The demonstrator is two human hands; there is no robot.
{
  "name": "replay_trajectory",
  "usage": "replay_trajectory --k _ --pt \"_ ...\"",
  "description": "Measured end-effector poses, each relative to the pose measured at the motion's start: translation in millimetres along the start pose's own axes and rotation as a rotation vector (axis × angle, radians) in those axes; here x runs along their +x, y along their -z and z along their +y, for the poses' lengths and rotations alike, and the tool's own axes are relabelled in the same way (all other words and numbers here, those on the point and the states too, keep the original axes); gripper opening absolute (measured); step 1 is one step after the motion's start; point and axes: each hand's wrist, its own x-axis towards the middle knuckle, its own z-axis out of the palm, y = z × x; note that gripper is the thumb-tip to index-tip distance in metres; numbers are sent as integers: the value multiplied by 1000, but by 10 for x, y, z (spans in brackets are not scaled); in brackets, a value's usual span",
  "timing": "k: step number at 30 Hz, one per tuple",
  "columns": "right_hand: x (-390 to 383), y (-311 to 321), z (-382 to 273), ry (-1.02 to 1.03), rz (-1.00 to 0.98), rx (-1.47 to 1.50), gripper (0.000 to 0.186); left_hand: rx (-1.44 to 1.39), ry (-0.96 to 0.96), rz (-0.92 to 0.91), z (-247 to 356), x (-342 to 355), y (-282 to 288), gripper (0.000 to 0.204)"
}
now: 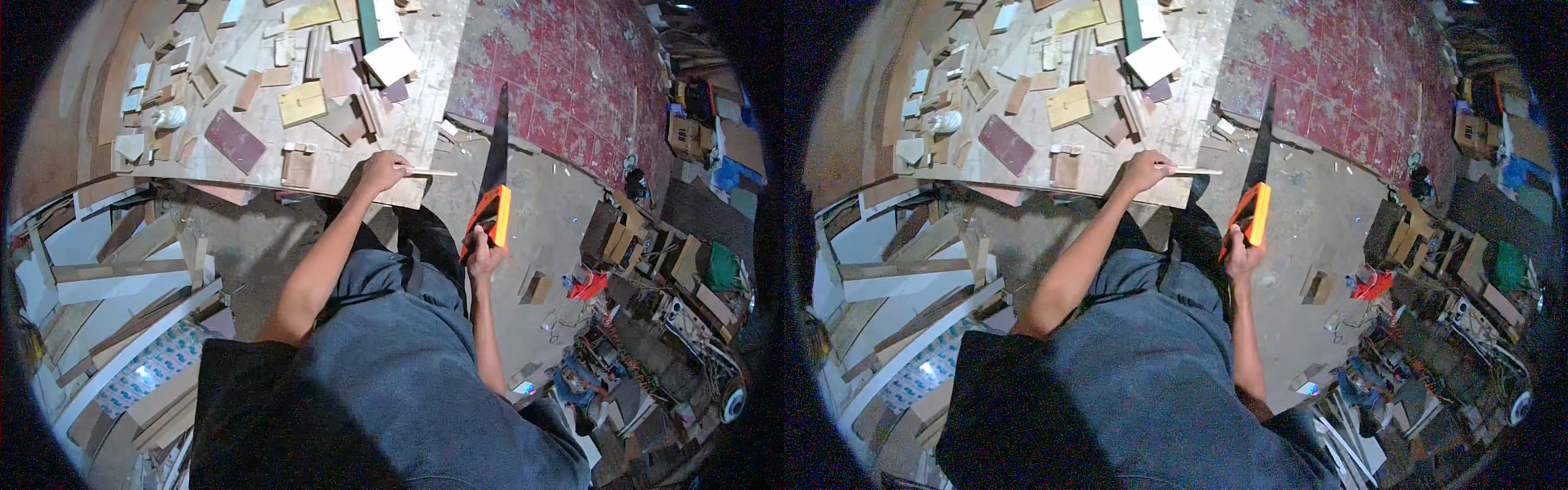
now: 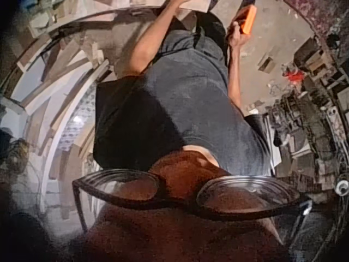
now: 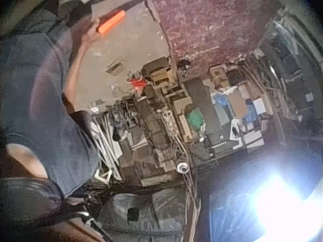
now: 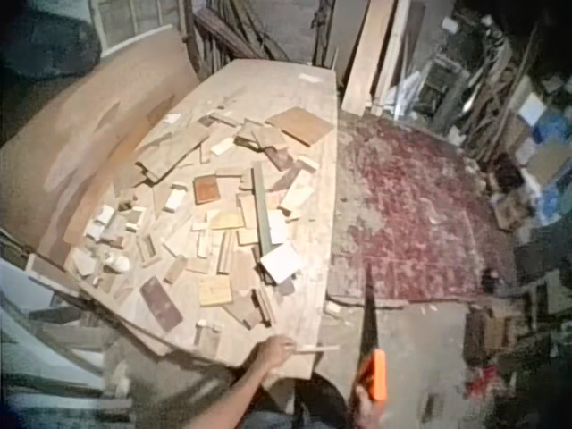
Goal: Building a small wooden structure by gluing and sawing small wood pieces.
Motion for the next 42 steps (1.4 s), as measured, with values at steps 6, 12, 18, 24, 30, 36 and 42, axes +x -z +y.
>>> replay_trajectory --k 6,12,18,24,30,36,42 --pt "331 145 92 -172 -55 -41 12 180 -170 145 98 345 -478 14" --pt "243 74 162 -344 -151 29 9 326 -133 327 233 372 -564 15" --pt "119 -112 88 -355 -212 135 7 344 -132 291 162 398 -464 16" --pt "78 -153 122 -357 -214 129 9 321 -134 251 152 393 -489 18" --pt "85 -219 134 -354 -219 145 9 291 -199 216 125 404 -491 16" --pt "110 -328 33 -346 -252 69 8 318 -223 265 75 399 -509 15" --pt "141 -337 -44 -421 -218 132 10 302 -244 282 140 387 -554 13"
